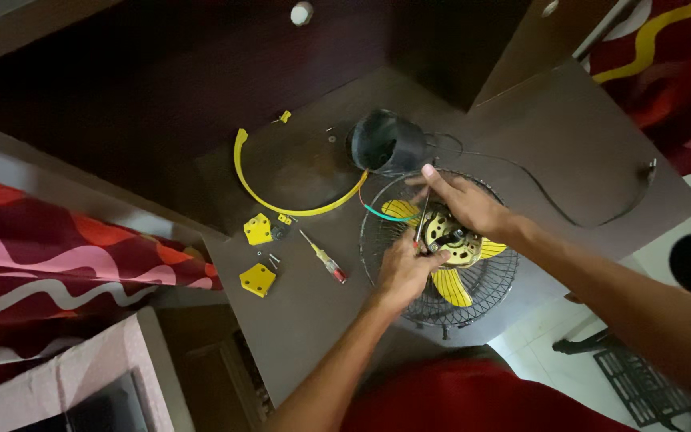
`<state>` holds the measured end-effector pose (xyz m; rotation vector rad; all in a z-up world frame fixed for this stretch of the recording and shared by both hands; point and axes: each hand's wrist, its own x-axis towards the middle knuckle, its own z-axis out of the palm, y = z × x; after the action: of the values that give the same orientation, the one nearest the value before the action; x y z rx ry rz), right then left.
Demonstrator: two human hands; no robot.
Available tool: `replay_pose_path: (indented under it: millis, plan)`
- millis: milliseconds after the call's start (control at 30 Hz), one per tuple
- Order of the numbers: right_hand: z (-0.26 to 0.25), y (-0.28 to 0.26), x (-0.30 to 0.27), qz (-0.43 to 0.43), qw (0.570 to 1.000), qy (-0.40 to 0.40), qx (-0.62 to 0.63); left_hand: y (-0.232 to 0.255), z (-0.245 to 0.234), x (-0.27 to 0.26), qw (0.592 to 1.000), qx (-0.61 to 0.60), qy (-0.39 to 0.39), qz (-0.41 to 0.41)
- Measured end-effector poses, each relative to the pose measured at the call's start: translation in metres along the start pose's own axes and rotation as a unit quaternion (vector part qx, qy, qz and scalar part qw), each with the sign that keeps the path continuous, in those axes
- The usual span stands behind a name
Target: The person reassembles an electric fan on a table. They place the motor housing over the fan blades, align it, and use a screwdriver to tighten the central screw. The person then removes the housing again to adjust internal wiring before reseating it.
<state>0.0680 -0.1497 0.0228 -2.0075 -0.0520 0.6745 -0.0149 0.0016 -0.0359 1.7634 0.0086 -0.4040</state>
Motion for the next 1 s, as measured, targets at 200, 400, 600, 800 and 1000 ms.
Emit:
replay_pose_path:
  millis: [200,400,600,800,1000]
  plan:
    - [-0.001,0.004,0.0,0.154,0.983,0.017,-0.101,0.009,-0.001,-0.003,0.996,-0.038,-0.033,-0.069]
    - [-0.009,0.003,0.0,0.04,0.999,0.033,-0.01,0.001,0.007,0.002,0.999,-0.038,0.0,-0.005]
    - [-0.012,0.008,0.013,0.104,0.993,0.053,0.001,-0.008,0.012,0.002,0.999,-0.007,0.044,0.03]
    - [-0.041,-0.002,0.045,0.036,0.996,0.074,-0.032,-0.03,-0.017,-0.047,0.978,-0.174,0.112,-0.028]
    - [-0.057,-0.019,0.108,0.121,0.98,0.14,-0.071,-0.076,-0.071,-0.115,0.943,-0.05,0.258,-0.205]
